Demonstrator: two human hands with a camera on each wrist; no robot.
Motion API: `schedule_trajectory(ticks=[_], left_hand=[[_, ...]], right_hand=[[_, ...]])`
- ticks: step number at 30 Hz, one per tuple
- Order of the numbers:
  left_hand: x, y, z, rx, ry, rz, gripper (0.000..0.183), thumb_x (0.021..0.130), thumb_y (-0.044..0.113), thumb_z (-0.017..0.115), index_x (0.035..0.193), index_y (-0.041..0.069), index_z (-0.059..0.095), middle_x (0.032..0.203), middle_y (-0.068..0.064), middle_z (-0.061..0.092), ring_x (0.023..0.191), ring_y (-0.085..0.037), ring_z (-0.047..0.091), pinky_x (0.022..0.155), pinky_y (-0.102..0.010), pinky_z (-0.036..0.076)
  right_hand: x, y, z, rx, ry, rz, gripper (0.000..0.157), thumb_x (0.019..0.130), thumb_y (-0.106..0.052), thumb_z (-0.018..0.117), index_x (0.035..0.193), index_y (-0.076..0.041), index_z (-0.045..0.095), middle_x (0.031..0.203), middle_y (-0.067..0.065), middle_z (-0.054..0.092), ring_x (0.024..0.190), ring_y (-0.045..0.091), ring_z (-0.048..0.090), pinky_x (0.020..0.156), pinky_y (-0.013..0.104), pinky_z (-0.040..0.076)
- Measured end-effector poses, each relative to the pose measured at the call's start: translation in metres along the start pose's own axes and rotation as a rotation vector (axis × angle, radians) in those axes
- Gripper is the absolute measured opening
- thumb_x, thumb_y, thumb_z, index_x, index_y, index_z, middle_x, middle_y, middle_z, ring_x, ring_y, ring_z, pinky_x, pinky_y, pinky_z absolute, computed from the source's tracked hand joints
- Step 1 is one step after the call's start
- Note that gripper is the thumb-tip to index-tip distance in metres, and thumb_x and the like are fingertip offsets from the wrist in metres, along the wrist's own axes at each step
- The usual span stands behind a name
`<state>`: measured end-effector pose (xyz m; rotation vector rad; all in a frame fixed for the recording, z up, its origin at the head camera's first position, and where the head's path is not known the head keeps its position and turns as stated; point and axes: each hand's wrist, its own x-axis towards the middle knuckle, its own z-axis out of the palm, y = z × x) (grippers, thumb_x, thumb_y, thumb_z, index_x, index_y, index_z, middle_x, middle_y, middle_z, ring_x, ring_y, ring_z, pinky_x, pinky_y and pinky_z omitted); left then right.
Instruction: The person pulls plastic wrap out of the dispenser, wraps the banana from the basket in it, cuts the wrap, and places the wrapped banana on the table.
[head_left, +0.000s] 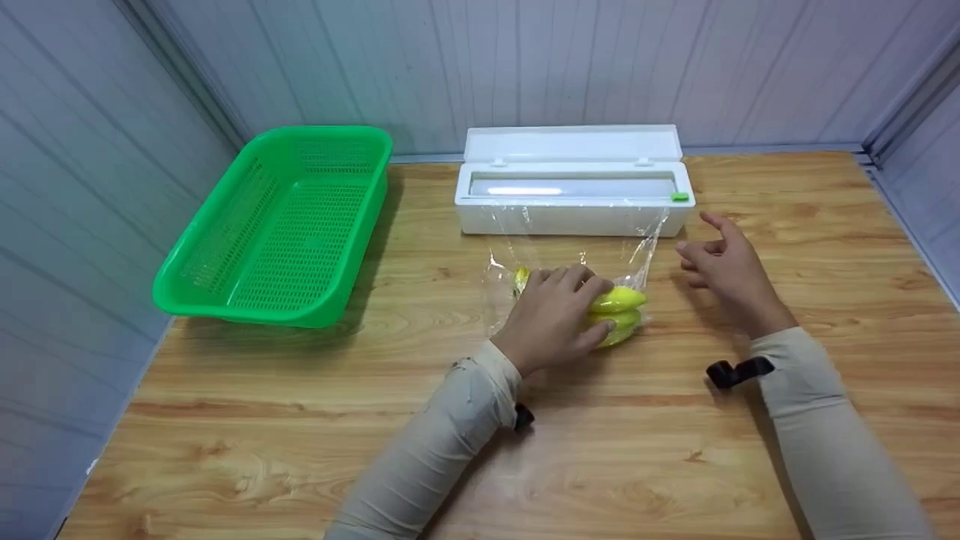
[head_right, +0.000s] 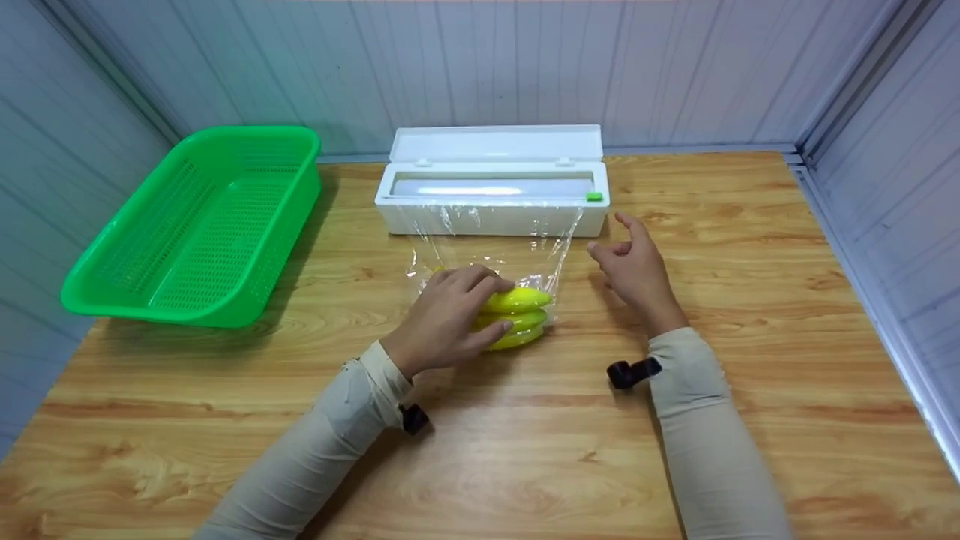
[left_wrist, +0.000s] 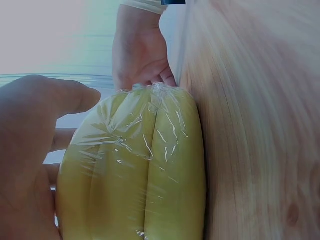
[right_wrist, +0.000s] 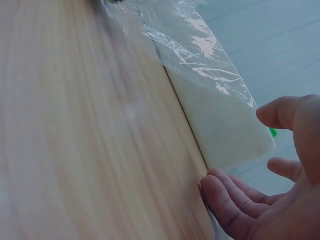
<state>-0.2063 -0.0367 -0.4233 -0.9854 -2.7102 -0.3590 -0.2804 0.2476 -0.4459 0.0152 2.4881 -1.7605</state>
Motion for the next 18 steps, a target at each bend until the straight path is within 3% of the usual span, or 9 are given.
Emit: schedule_trajectory(ticks=[11,18], left_hand=[[-0.001,-0.001,-0.002,-0.044,0.018,-0.004,0.039,0.098,0.041,0.059,0.131,0.021,0.061,0.122,0.003,0.061,0.111,-0.015,0.059,0.105,-0.039,0.038],[0.0,0.001,-0.001,-0.046,0.008,-0.009,0.039,0.098,0.04,0.059,0.132,0.021,0.06,0.121,0.002,0.061,0.11,-0.015,0.059,0.104,-0.04,0.038]], right_hand=[[0.013,-0.002,-0.004,-0.073,-0.044,-0.026,0.085,0.099,-0.042,0.061,0.163,-0.023,0.009,0.127,0.023,0.05,0.112,0.031,0.06,0.082,0.031,0.057],[0.019,-0.002,-0.007,-0.063,-0.052,0.01,0.09,0.095,-0.049,0.063,0.162,-0.026,0.008,0.13,0.024,0.05,0.105,0.025,0.065,0.08,0.032,0.058]])
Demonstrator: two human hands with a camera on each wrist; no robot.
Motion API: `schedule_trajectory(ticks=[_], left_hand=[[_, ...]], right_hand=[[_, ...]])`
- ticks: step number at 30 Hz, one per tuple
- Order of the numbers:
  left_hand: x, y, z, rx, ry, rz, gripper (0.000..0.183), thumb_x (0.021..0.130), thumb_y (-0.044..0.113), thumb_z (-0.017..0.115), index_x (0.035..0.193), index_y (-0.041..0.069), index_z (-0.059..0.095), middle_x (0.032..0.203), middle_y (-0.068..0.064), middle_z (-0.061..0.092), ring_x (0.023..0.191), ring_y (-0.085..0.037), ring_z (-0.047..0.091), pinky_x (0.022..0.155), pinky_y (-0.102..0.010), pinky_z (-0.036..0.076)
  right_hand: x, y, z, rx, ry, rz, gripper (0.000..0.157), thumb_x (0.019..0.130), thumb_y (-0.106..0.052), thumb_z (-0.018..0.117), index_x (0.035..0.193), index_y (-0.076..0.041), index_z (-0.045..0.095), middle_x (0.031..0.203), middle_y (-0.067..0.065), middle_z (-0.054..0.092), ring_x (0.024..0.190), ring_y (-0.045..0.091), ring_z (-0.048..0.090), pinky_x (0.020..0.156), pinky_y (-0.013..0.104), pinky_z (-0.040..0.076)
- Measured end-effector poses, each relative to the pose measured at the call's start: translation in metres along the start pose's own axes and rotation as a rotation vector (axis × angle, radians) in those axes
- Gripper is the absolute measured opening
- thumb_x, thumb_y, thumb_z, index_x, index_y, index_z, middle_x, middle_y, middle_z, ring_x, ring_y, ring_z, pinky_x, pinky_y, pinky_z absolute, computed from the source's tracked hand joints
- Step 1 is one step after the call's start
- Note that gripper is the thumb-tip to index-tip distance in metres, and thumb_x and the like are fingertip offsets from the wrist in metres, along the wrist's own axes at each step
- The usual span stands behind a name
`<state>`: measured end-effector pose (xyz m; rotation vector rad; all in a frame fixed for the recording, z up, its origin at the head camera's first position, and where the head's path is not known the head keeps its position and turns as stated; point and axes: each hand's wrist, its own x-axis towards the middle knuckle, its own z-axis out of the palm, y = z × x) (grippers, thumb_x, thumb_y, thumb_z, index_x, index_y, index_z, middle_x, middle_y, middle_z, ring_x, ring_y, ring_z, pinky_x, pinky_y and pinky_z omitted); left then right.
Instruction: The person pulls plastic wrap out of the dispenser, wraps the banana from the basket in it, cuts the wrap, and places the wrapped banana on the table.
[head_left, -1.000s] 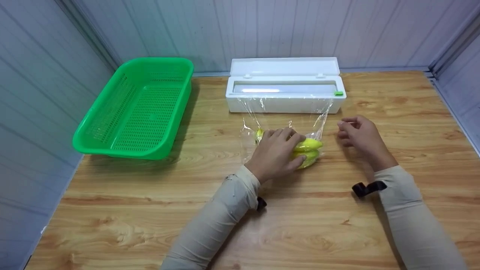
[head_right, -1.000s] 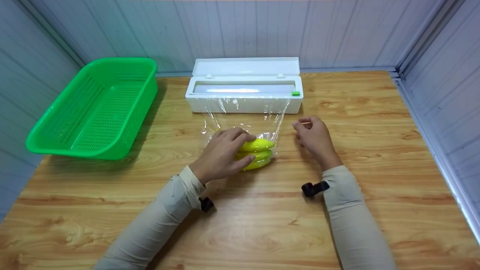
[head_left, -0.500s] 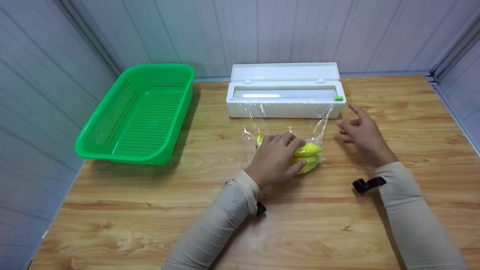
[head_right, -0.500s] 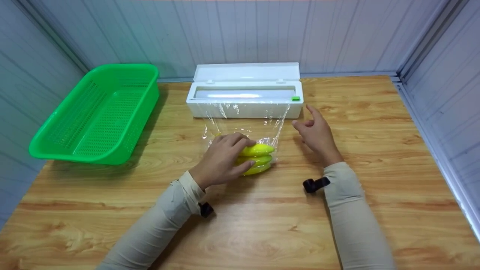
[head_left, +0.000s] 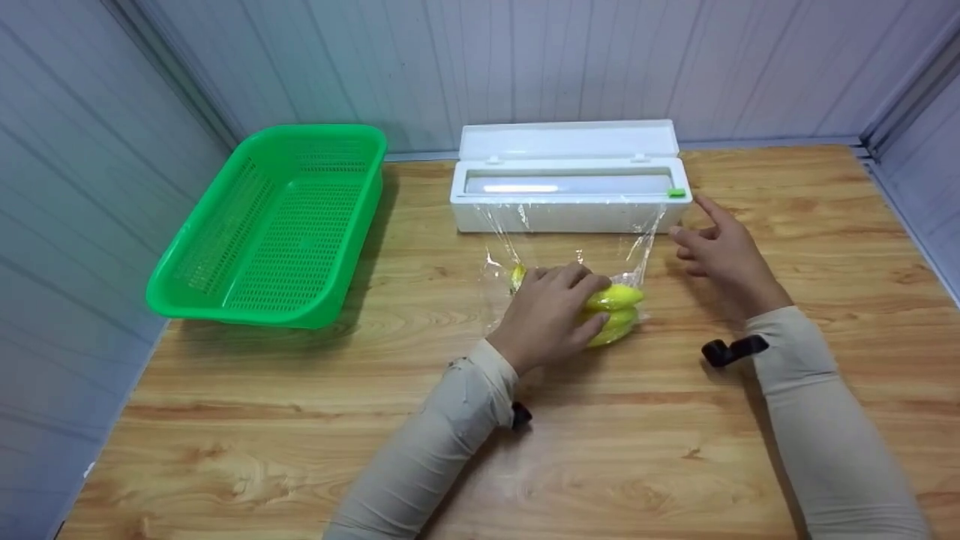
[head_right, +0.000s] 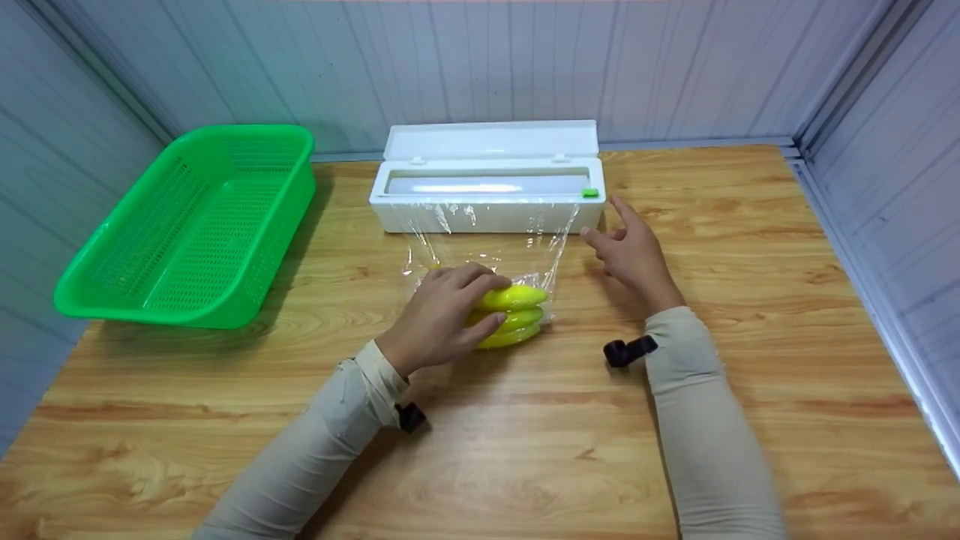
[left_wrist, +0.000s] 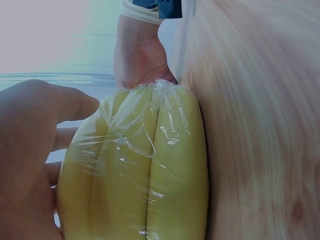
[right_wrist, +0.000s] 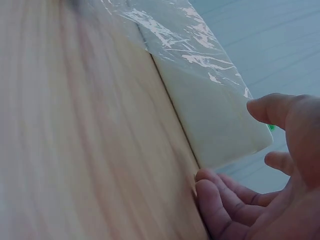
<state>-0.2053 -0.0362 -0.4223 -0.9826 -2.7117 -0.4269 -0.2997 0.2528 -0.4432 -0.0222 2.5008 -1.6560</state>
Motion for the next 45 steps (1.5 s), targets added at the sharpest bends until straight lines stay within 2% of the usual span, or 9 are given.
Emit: schedule_trajectory(ticks=[5,9,13,21,26,31,35,40,45], left_hand=[[0.0,0.001,0.001,-0.009,-0.005,0.001,0.04,0.098,0.04,0.059,0.133,0.021,0.06,0.121,0.002,0.061,0.11,-0.015,0.058,0.105,-0.041,0.037],[0.0,0.001,0.001,0.001,0.002,0.01,0.04,0.098,0.04,0.06,0.133,0.022,0.059,0.121,0.002,0.061,0.109,-0.015,0.058,0.105,-0.04,0.036],[0.0,0.0,0.001,0.011,0.01,0.015,0.04,0.098,0.04,0.06,0.133,0.022,0.058,0.12,0.001,0.06,0.108,-0.016,0.058,0.104,-0.04,0.036],[0.0,-0.001,0.001,0.005,0.018,0.001,0.039,0.097,0.039,0.061,0.133,0.022,0.058,0.118,0.002,0.06,0.105,-0.015,0.058,0.104,-0.041,0.037],[0.0,0.0,0.002,-0.003,0.027,0.002,0.039,0.097,0.038,0.061,0.132,0.022,0.057,0.118,0.002,0.059,0.105,-0.016,0.058,0.104,-0.04,0.036],[0.0,-0.001,0.003,0.002,0.024,-0.001,0.038,0.097,0.038,0.061,0.132,0.023,0.057,0.118,0.002,0.059,0.107,-0.016,0.058,0.104,-0.04,0.035],[0.0,-0.001,0.004,0.021,0.03,0.001,0.038,0.097,0.038,0.06,0.132,0.023,0.057,0.118,0.002,0.059,0.107,-0.016,0.057,0.104,-0.04,0.035],[0.0,-0.001,0.004,0.046,0.037,0.006,0.039,0.097,0.039,0.06,0.133,0.023,0.057,0.119,0.001,0.06,0.109,-0.017,0.058,0.102,-0.041,0.037],[-0.001,0.001,0.004,0.053,0.035,0.006,0.04,0.097,0.04,0.06,0.133,0.023,0.058,0.12,0.002,0.06,0.109,-0.017,0.058,0.101,-0.041,0.038]], right_hand=[[0.004,-0.002,-0.003,-0.021,-0.04,0.014,0.092,0.095,-0.053,0.06,0.162,-0.027,0.003,0.135,0.031,0.049,0.101,0.022,0.068,0.08,0.034,0.058],[0.006,-0.002,-0.002,0.0,-0.046,0.012,0.09,0.096,-0.05,0.06,0.162,-0.025,0.005,0.132,0.032,0.05,0.096,0.019,0.069,0.079,0.033,0.058],[0.01,-0.003,0.0,0.04,-0.038,0.024,0.09,0.096,-0.048,0.061,0.162,-0.023,0.006,0.127,0.03,0.049,0.09,0.017,0.07,0.076,0.032,0.059],[0.021,-0.012,0.006,0.063,-0.021,0.054,0.1,0.092,-0.056,0.062,0.162,-0.025,-0.003,0.132,0.022,0.045,0.091,0.019,0.07,0.074,0.032,0.059],[0.026,-0.014,0.009,0.049,0.019,0.044,0.098,0.092,-0.058,0.062,0.162,-0.026,0.003,0.132,0.023,0.047,0.089,0.021,0.07,0.069,0.031,0.059],[0.029,-0.012,0.01,0.078,0.058,0.044,0.093,0.091,-0.057,0.063,0.162,-0.026,0.012,0.134,0.024,0.045,0.094,0.023,0.07,0.073,0.033,0.059],[0.032,-0.009,0.011,0.106,0.092,0.031,0.088,0.092,-0.053,0.065,0.161,-0.026,0.019,0.133,0.022,0.045,0.09,0.023,0.07,0.071,0.034,0.06],[0.034,-0.011,0.012,0.112,0.093,0.023,0.092,0.089,-0.057,0.065,0.162,-0.03,0.015,0.139,0.022,0.044,0.093,0.025,0.069,0.072,0.036,0.06],[0.036,-0.01,0.011,0.156,0.078,0.056,0.094,0.088,-0.056,0.067,0.161,-0.035,0.012,0.141,0.019,0.042,0.096,0.026,0.068,0.075,0.037,0.059]])
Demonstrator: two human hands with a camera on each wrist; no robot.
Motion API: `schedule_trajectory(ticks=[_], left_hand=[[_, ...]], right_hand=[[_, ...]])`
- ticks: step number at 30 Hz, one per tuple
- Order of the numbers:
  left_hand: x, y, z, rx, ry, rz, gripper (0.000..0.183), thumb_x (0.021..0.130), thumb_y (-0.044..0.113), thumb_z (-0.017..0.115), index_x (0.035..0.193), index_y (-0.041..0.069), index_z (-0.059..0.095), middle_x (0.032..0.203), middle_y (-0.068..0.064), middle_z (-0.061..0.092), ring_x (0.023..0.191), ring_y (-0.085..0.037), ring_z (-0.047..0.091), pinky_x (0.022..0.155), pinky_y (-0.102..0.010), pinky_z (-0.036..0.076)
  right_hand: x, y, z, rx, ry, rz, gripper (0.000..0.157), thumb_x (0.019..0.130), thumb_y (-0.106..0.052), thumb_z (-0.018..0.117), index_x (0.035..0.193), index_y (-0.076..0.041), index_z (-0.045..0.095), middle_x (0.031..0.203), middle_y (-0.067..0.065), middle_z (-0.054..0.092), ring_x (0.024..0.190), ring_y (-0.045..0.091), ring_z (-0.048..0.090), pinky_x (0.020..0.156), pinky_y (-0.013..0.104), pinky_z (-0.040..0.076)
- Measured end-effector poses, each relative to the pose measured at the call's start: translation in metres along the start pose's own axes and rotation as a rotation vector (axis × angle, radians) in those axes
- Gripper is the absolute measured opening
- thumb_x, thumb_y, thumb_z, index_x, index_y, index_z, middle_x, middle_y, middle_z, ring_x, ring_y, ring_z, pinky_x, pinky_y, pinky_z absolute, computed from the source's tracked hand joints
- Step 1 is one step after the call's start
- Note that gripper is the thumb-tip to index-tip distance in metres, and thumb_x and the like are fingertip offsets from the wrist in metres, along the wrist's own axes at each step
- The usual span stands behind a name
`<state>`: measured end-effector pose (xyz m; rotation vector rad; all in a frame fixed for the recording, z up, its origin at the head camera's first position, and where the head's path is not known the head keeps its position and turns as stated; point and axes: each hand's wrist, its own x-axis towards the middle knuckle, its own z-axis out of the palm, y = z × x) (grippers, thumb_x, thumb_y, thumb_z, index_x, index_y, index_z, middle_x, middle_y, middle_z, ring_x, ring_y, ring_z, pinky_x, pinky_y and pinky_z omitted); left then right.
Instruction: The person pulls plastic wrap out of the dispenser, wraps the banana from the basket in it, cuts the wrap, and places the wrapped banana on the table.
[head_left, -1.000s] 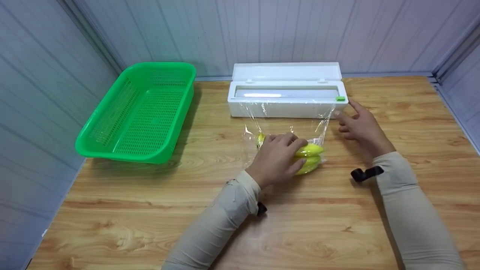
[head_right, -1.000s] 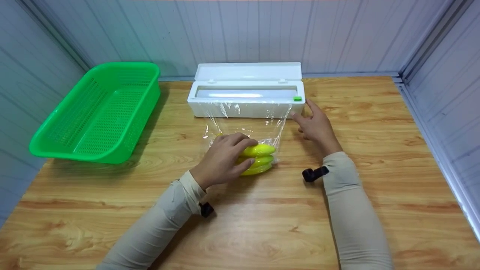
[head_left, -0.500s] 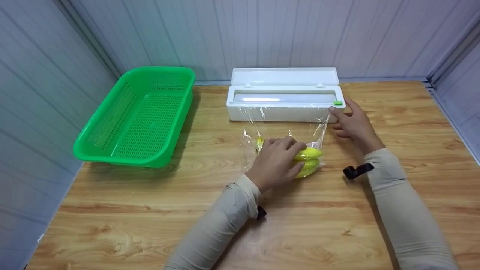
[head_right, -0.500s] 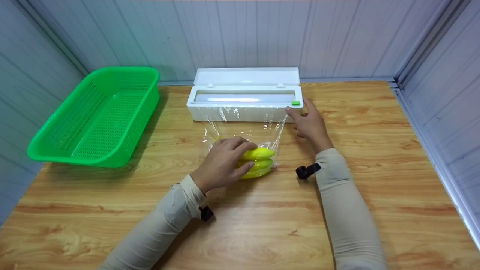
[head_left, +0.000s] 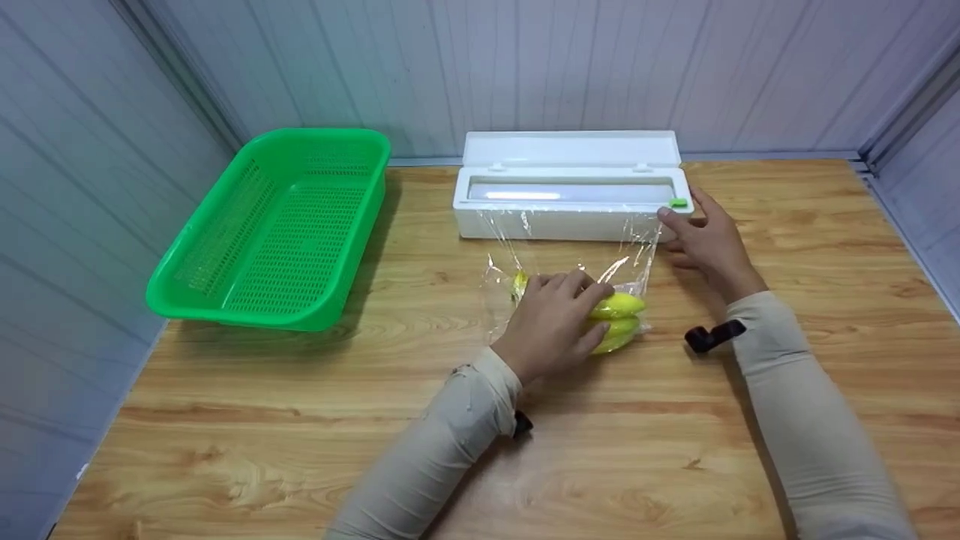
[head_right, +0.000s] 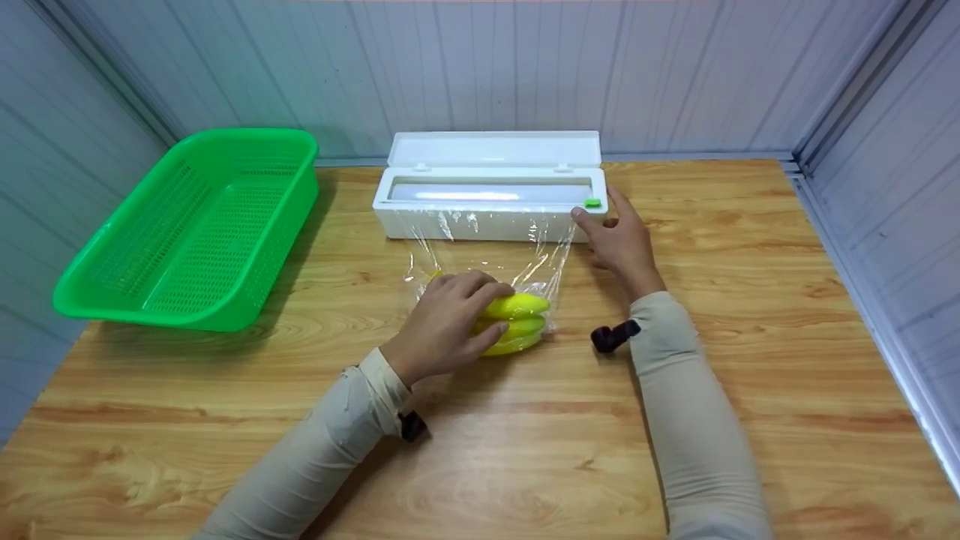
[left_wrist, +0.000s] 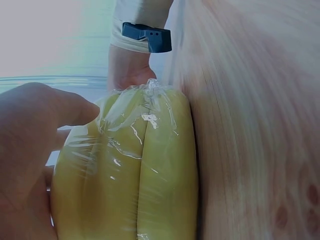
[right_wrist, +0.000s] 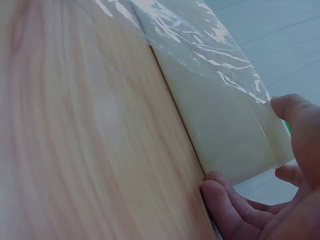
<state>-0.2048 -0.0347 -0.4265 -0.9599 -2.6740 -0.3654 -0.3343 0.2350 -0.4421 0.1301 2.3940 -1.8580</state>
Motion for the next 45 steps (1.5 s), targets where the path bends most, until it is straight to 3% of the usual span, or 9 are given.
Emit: schedule_trajectory(ticks=[5,9,14,18,22,26,35,45], left_hand=[[-0.001,-0.003,-0.005,-0.011,-0.014,-0.007,0.04,0.098,0.04,0.059,0.134,0.022,0.058,0.12,0.002,0.06,0.109,-0.016,0.058,0.103,-0.04,0.037],[0.0,-0.002,-0.009,-0.043,-0.026,-0.015,0.043,0.099,0.04,0.058,0.137,0.021,0.056,0.12,0.001,0.061,0.11,-0.016,0.058,0.104,-0.04,0.038],[0.007,0.002,-0.014,-0.085,-0.063,-0.041,0.042,0.1,0.041,0.055,0.137,0.02,0.058,0.12,0.001,0.061,0.113,-0.017,0.058,0.1,-0.041,0.043],[0.015,0.002,-0.02,-0.086,-0.088,-0.077,0.039,0.1,0.042,0.055,0.133,0.022,0.062,0.118,0.003,0.062,0.112,-0.016,0.058,0.101,-0.043,0.04],[0.023,0.003,-0.027,-0.048,-0.122,-0.098,0.038,0.1,0.044,0.054,0.132,0.024,0.063,0.119,0.004,0.065,0.114,-0.017,0.059,0.1,-0.044,0.039],[0.033,0.004,-0.033,0.01,-0.171,-0.074,0.039,0.101,0.044,0.052,0.131,0.022,0.063,0.119,0.003,0.066,0.112,-0.02,0.061,0.097,-0.044,0.041],[0.05,-0.001,-0.044,0.097,-0.285,-0.043,0.042,0.101,0.046,0.051,0.133,0.022,0.062,0.125,0.0,0.065,0.113,-0.022,0.061,0.097,-0.045,0.042],[0.075,-0.006,-0.05,0.228,-0.335,0.004,0.048,0.101,0.052,0.049,0.136,0.023,0.06,0.118,-0.002,0.065,0.107,-0.023,0.063,0.092,-0.044,0.047]], right_hand=[[0.002,0.0,0.002,0.011,-0.018,-0.019,0.09,0.088,-0.053,0.068,0.16,-0.041,0.013,0.144,0.022,0.042,0.098,0.026,0.069,0.078,0.038,0.059],[0.0,0.002,0.001,-0.044,-0.005,-0.074,0.084,0.091,-0.051,0.065,0.157,-0.048,0.014,0.145,0.024,0.043,0.096,0.027,0.07,0.075,0.037,0.059],[-0.002,0.006,-0.001,-0.14,0.02,-0.125,0.079,0.091,-0.053,0.063,0.156,-0.047,0.017,0.147,0.027,0.043,0.095,0.027,0.07,0.075,0.034,0.059],[-0.004,0.009,-0.003,-0.181,0.027,-0.145,0.079,0.091,-0.055,0.063,0.156,-0.046,0.019,0.143,0.026,0.049,0.095,0.027,0.071,0.075,0.034,0.059],[-0.005,0.012,-0.003,-0.218,0.036,-0.157,0.08,0.09,-0.056,0.063,0.156,-0.045,0.019,0.138,0.025,0.054,0.092,0.026,0.071,0.073,0.033,0.059],[-0.005,0.013,-0.003,-0.255,0.039,-0.176,0.08,0.091,-0.057,0.062,0.157,-0.044,0.019,0.136,0.025,0.057,0.091,0.026,0.072,0.071,0.033,0.059],[-0.003,0.008,-0.005,-0.282,0.015,-0.166,0.078,0.092,-0.058,0.06,0.155,-0.049,0.015,0.14,0.027,0.053,0.096,0.028,0.071,0.073,0.033,0.059],[-0.003,0.009,-0.005,-0.274,0.021,-0.166,0.08,0.092,-0.057,0.06,0.157,-0.045,0.015,0.133,0.028,0.058,0.095,0.027,0.071,0.073,0.033,0.059]])
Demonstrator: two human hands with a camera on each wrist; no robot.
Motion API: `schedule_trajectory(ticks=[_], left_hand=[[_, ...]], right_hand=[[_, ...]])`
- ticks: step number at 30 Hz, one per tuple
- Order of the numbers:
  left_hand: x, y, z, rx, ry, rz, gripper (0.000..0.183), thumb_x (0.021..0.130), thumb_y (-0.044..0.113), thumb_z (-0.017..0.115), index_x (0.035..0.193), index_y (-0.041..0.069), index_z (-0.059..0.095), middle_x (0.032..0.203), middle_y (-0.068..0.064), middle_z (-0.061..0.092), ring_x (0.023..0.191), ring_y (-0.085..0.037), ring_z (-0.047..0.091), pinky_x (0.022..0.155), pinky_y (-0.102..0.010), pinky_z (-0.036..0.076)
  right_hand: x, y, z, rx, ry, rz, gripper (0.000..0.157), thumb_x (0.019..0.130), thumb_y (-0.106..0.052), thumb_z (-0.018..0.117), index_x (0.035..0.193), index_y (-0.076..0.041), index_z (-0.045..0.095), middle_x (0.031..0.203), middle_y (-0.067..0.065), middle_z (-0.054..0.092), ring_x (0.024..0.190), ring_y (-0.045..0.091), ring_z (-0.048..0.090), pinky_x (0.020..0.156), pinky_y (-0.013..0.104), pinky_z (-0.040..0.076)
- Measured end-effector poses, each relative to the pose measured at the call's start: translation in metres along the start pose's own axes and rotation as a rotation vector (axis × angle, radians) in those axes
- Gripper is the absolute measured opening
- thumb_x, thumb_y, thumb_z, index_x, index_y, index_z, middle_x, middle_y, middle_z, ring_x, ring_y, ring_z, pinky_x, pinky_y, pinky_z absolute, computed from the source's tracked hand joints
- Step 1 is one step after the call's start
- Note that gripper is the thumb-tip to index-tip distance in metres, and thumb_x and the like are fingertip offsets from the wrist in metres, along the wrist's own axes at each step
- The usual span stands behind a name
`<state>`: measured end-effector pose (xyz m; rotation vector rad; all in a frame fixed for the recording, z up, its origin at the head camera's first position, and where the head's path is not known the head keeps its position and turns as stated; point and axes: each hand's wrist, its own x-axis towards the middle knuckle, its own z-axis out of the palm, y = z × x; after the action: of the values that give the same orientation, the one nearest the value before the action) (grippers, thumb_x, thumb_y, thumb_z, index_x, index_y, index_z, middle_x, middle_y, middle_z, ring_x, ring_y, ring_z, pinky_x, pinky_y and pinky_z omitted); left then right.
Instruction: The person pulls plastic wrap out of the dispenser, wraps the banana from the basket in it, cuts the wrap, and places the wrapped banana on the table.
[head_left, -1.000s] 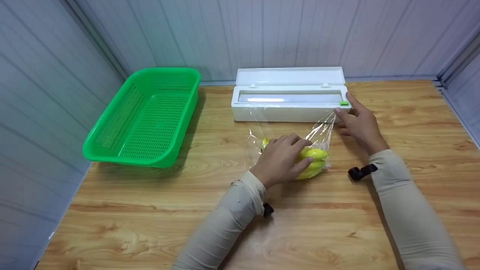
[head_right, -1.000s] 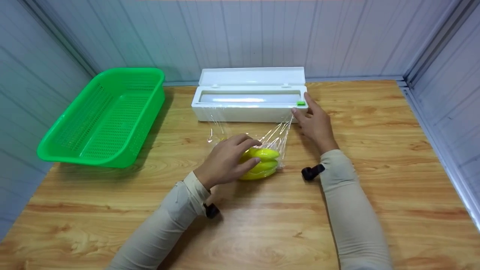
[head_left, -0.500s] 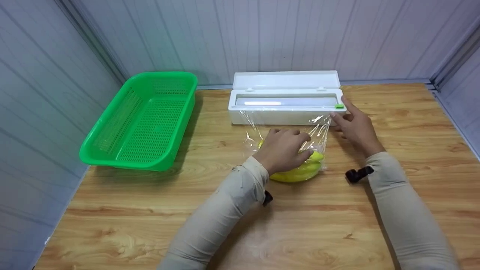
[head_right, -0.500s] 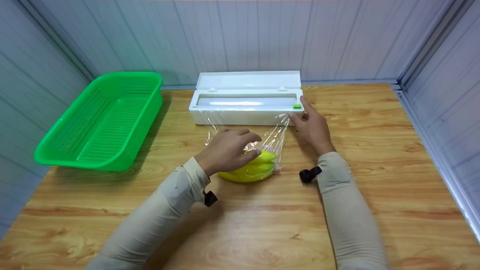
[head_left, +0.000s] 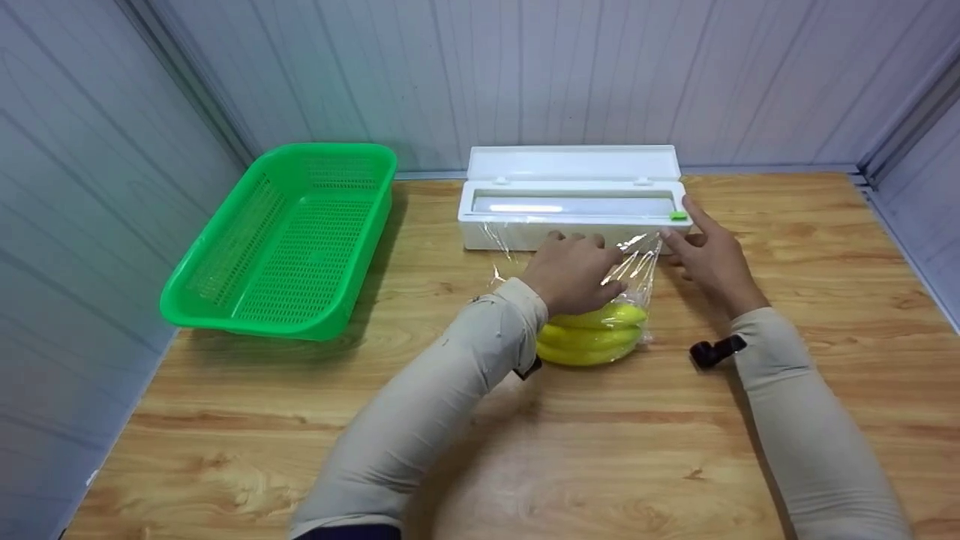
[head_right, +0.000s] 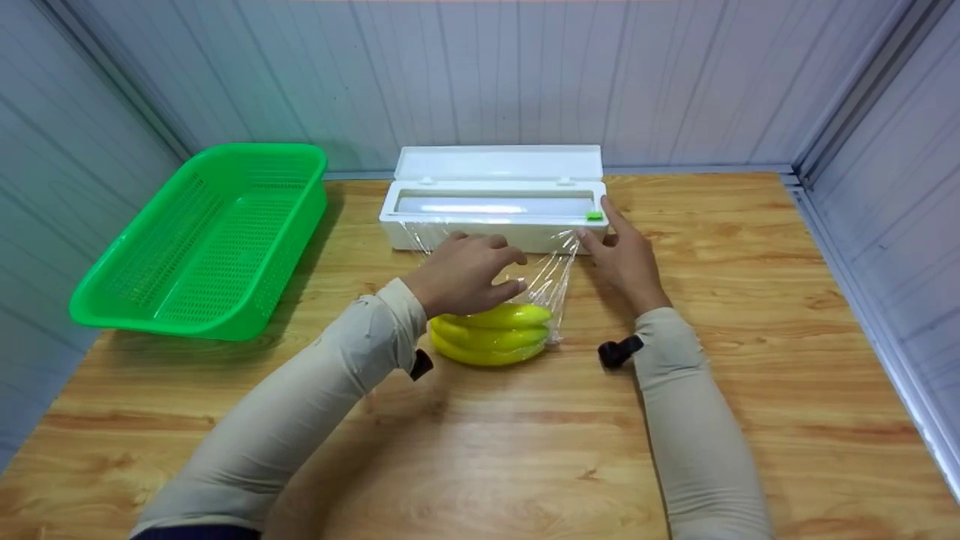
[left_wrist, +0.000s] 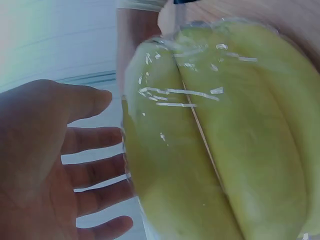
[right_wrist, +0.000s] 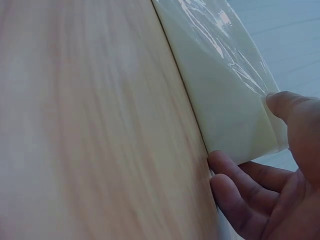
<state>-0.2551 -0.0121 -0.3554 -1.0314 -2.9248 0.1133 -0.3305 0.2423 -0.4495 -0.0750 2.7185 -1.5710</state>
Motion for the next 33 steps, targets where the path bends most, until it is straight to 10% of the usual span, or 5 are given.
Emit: schedule_trajectory(ticks=[10,33], left_hand=[[0.033,-0.004,-0.011,-0.178,-0.044,-0.045,0.045,0.101,0.048,0.048,0.136,0.021,0.06,0.127,0.001,0.063,0.112,-0.02,0.06,0.096,-0.045,0.043],[0.075,0.016,-0.024,-0.218,-0.145,-0.082,0.042,0.101,0.044,0.05,0.135,0.021,0.059,0.126,-0.001,0.061,0.113,-0.019,0.057,0.095,-0.041,0.046]], right_hand=[[-0.001,0.003,-0.001,0.03,0.012,-0.017,0.078,0.092,-0.055,0.061,0.157,-0.045,0.019,0.128,0.027,0.061,0.092,0.026,0.071,0.071,0.032,0.058],[-0.001,0.003,0.002,0.009,0.017,-0.023,0.083,0.095,-0.055,0.058,0.159,-0.036,0.01,0.123,0.028,0.063,0.089,0.027,0.069,0.067,0.032,0.056]])
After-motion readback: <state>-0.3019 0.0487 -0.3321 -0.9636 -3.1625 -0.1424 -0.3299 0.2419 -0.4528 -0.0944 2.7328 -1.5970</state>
